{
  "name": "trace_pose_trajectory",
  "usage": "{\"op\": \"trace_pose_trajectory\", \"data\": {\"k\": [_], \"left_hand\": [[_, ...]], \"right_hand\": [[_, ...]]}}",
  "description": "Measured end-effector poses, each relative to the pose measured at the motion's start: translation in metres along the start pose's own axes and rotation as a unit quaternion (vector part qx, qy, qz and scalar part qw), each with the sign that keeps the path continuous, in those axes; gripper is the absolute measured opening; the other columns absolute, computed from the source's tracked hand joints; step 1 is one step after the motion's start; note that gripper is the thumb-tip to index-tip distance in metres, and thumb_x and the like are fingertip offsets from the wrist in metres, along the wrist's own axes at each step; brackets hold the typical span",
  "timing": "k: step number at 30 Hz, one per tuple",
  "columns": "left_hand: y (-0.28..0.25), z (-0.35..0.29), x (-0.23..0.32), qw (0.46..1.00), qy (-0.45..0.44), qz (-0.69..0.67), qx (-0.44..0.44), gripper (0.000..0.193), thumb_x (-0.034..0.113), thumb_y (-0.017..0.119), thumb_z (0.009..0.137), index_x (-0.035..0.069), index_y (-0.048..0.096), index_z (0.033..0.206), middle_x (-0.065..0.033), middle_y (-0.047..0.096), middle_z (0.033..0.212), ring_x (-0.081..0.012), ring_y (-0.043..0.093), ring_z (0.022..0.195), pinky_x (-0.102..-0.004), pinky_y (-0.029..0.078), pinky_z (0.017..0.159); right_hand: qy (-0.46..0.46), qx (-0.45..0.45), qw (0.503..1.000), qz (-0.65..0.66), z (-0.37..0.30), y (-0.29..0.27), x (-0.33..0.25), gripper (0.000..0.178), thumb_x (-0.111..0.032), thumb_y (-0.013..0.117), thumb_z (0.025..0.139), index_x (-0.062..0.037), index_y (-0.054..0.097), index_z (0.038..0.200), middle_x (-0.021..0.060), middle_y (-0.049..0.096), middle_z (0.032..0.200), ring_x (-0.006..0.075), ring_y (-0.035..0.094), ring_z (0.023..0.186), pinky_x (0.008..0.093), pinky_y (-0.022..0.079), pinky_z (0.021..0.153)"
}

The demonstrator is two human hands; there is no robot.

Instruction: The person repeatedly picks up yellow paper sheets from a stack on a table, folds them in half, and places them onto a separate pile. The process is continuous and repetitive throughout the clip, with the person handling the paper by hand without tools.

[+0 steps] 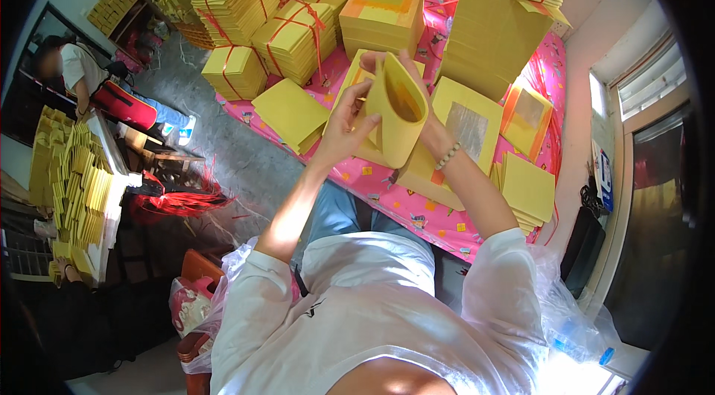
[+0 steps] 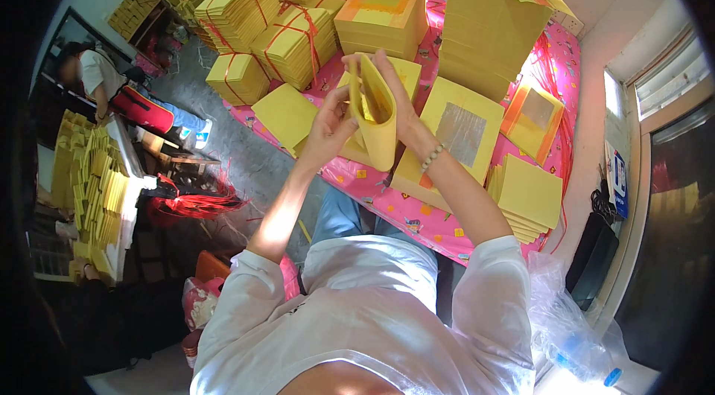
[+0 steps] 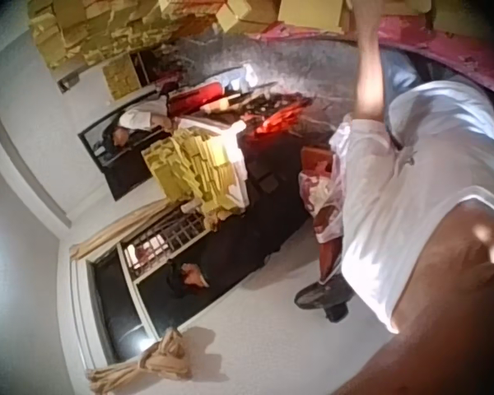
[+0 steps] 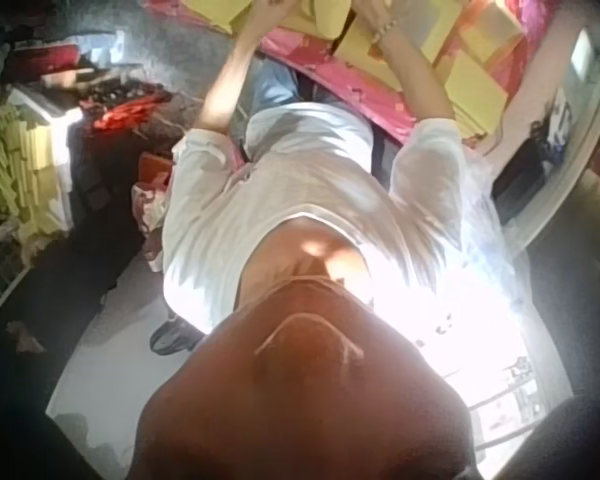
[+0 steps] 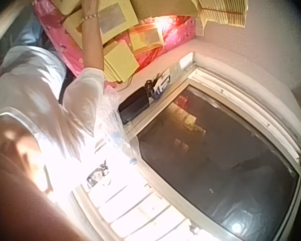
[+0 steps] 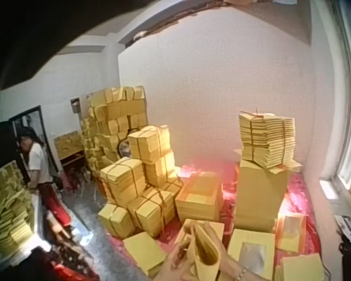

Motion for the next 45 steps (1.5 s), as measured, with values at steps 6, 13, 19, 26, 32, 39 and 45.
{"op": "trace_pose_trajectory", "data": {"k": [6, 13, 19, 26, 32, 39, 45], "left_hand": [[-0.002, 0.006, -0.004, 0.999, -0.006, 0.051, -0.017, 0.049, 0.003, 0.067, 0.082, 0.006, 0.046, 0.126, -0.0040, 0.052, 0.114, -0.0161, 0.048, 0.109, -0.0323, 0.038, 0.097], [-0.002, 0.007, -0.004, 0.982, -0.131, -0.136, -0.025, 0.039, 0.003, 0.073, 0.078, 0.003, 0.053, 0.112, -0.0042, 0.058, 0.110, -0.0134, 0.055, 0.104, -0.0300, 0.043, 0.094], [-0.038, 0.009, -0.012, 0.987, -0.111, -0.100, 0.064, 0.045, -0.001, 0.070, 0.079, 0.003, 0.050, 0.120, -0.0052, 0.059, 0.114, -0.0129, 0.055, 0.108, -0.0284, 0.044, 0.095], [-0.027, -0.002, -0.031, 0.988, -0.042, -0.091, 0.114, 0.042, -0.003, 0.056, 0.088, 0.002, 0.042, 0.126, -0.0079, 0.054, 0.120, -0.0147, 0.051, 0.113, -0.0297, 0.041, 0.097], [-0.024, 0.006, -0.010, 0.997, -0.013, 0.053, 0.062, 0.042, -0.002, 0.054, 0.090, 0.000, 0.036, 0.128, -0.0101, 0.051, 0.122, -0.0142, 0.047, 0.116, -0.0292, 0.038, 0.099], [-0.008, -0.001, 0.022, 0.998, 0.003, 0.031, 0.053, 0.046, -0.003, 0.054, 0.088, 0.000, 0.037, 0.131, -0.0100, 0.051, 0.123, -0.0161, 0.048, 0.117, -0.0302, 0.039, 0.098], [-0.016, -0.018, -0.019, 0.998, 0.025, 0.009, 0.061, 0.047, -0.002, 0.053, 0.089, 0.000, 0.037, 0.133, -0.0094, 0.052, 0.123, -0.0164, 0.048, 0.118, -0.0306, 0.038, 0.099]], "right_hand": [[0.046, 0.018, 0.999, 0.018, -0.005, 0.014, 0.006, 0.051, -0.049, 0.037, 0.098, -0.0044, 0.058, 0.111, 0.0039, 0.052, 0.108, 0.0138, 0.056, 0.091, 0.0309, 0.050, 0.079], [0.024, 0.048, 0.987, -0.150, -0.008, -0.005, -0.013, 0.053, -0.048, 0.032, 0.100, -0.0031, 0.054, 0.118, 0.0055, 0.060, 0.105, 0.0141, 0.058, 0.094, 0.0294, 0.049, 0.083], [-0.011, -0.003, 0.983, -0.182, -0.037, -0.005, -0.034, 0.060, -0.051, 0.041, 0.095, -0.0040, 0.046, 0.132, 0.0090, 0.055, 0.127, 0.0189, 0.052, 0.117, 0.0354, 0.040, 0.100], [-0.052, 0.001, 0.897, -0.438, -0.043, -0.018, -0.015, 0.059, -0.018, 0.072, 0.081, -0.0024, 0.045, 0.132, 0.0100, 0.057, 0.123, 0.0169, 0.055, 0.111, 0.0324, 0.044, 0.095], [-0.023, 0.024, 0.935, -0.353, -0.039, -0.024, -0.016, 0.051, -0.015, 0.069, 0.084, -0.0009, 0.047, 0.128, 0.0091, 0.062, 0.112, 0.0135, 0.059, 0.101, 0.0299, 0.048, 0.088], [-0.022, 0.029, 0.943, -0.332, -0.059, -0.009, -0.027, 0.045, -0.013, 0.069, 0.084, -0.0007, 0.051, 0.123, 0.0079, 0.062, 0.112, 0.0122, 0.058, 0.101, 0.0288, 0.047, 0.088], [0.002, 0.001, 0.890, -0.455, -0.065, -0.004, -0.024, 0.043, -0.010, 0.069, 0.083, -0.0005, 0.053, 0.121, 0.0051, 0.063, 0.112, 0.0112, 0.057, 0.102, 0.0285, 0.045, 0.092]]}}
Point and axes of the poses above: each hand's wrist, its own z-axis towards the middle knuckle, its own y-axis out of the palm, x = y × z, the point moved 10 cm from there along z, towards the middle knuckle
